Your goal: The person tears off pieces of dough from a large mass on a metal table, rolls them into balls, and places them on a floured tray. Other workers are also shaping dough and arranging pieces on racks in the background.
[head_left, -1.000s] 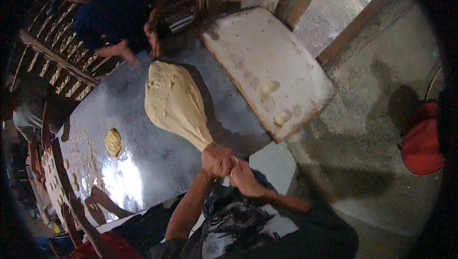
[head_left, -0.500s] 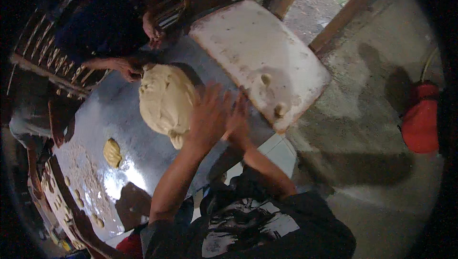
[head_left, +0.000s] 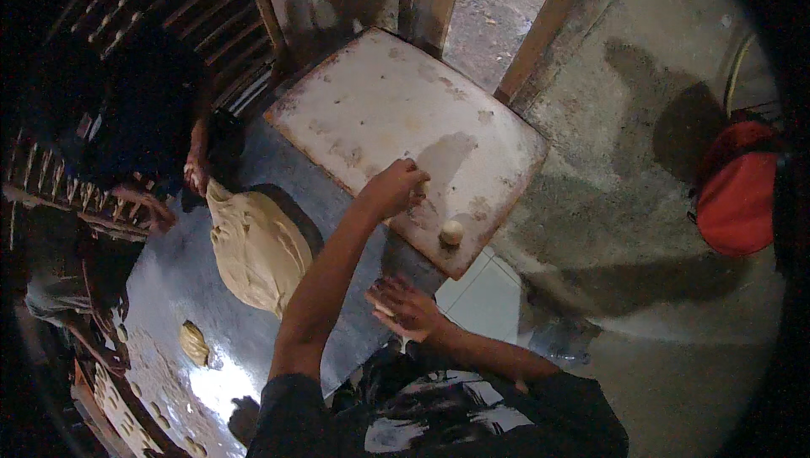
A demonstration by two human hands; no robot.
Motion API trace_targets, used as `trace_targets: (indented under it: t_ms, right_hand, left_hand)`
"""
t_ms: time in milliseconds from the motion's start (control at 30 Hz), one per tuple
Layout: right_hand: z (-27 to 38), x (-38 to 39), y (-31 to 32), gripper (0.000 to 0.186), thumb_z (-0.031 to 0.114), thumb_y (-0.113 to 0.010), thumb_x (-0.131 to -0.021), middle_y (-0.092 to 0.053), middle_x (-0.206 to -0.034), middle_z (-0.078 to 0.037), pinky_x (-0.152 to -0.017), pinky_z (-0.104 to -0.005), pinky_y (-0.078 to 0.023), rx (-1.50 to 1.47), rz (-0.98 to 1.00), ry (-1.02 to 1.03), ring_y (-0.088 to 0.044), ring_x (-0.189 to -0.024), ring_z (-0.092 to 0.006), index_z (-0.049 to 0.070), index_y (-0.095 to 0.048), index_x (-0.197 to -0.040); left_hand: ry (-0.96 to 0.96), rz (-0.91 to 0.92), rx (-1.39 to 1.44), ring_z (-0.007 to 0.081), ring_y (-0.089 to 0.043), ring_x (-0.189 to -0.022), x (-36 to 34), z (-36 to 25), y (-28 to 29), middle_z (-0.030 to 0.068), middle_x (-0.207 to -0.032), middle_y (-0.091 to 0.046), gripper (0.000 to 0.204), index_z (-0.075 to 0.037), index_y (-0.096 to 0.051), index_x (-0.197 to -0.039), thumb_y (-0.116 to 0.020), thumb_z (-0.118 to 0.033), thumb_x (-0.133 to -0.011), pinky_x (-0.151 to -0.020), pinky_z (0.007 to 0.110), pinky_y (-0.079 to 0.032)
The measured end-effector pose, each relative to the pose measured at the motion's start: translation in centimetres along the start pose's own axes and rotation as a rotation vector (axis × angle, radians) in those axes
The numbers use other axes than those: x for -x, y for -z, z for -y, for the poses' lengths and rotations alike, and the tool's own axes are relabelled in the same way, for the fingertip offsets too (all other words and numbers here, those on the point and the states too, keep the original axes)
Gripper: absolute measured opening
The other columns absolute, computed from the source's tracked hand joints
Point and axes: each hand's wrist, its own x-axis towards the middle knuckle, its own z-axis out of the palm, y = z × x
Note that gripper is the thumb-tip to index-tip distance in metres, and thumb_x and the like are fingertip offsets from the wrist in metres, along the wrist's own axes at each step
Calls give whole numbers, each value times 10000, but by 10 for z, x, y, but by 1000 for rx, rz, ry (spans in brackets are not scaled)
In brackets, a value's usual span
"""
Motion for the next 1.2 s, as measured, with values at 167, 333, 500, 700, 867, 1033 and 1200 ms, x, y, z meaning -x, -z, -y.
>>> trace_targets:
  t_ms: [167, 333, 500, 700, 867, 1033, 1200]
  right_hand:
    - [-3, -62, -47, 420, 289, -736, -889, -623, -1366, -96, -1196, -514, -350, -185, 410, -511, -516, -1359, -343, 119, -675, -1268]
    - [-14, -38, -28, 517, 332, -658, -925, -512, -1500, -161, -1226, -546, -282, 187, 28, 60, -392, -1455, -381, 87, -610, -1377]
    - [25, -64, -48, 521, 255, -690, -902, -566, -1412, -176, -1181, -587, -312, -80, 143, 24, -451, -1394, -390, 67, -595, -1378]
    - [12, -83, -34, 519, 152, -697, -871, -572, -1429, -182, -1196, -538, -328, 322, 24, -18, -489, -1365, -410, 75, -610, -1377]
    - [12, -27, -9, 536, 178, -718, -913, -557, -1463, -182, -1160, -526, -399, -72, 219, -84, -494, -1371, -418, 124, -578, -1427]
    - [44, -76, -31, 458, 184, -716, -918, -572, -1430, -227, -1169, -516, -386, 117, -28, -15, -511, -1363, -420, 101, -637, -1361]
    - [18, -93, -42, 395, 175, -717, -917, -594, -1397, -239, -1147, -541, -391, 124, -122, -79, -538, -1337, -418, 73, -676, -1296]
  left_hand:
    - [175, 179, 126, 382, -598, -1183, -3, -14, -4, 190, -1315, -593, 605, -138, -635, -1327, -845, -218, -765, -1001, 448, -530]
    - [-24, -131, -107, 407, -592, -1195, 27, 2, 13, 222, -1364, -559, 844, -199, -413, -1545, -823, -280, -811, -999, 478, -521]
    - [265, -512, -14, 352, -640, -1104, 170, -21, 99, 172, -1338, -583, 735, -191, -455, -1523, -780, -164, -864, -973, 450, -525]
    - [797, -1007, 118, 183, -646, -907, 361, -65, 73, 89, -1048, -686, 379, -78, -657, -1295, -696, -2, -926, -790, 324, -530]
    - [840, -1173, 206, 107, -608, -789, 424, -80, 5, 49, -909, -664, 272, -52, -696, -1190, -654, 34, -935, -691, 260, -511]
    - [843, -1084, 364, 121, -628, -761, 440, -83, -15, 58, -904, -687, 255, -54, -694, -1177, -658, 20, -936, -675, 286, -526]
    - [844, -1065, 378, 152, -667, -773, 448, -94, -7, 90, -893, -690, 274, -67, -692, -1206, -655, -6, -941, -697, 312, -540]
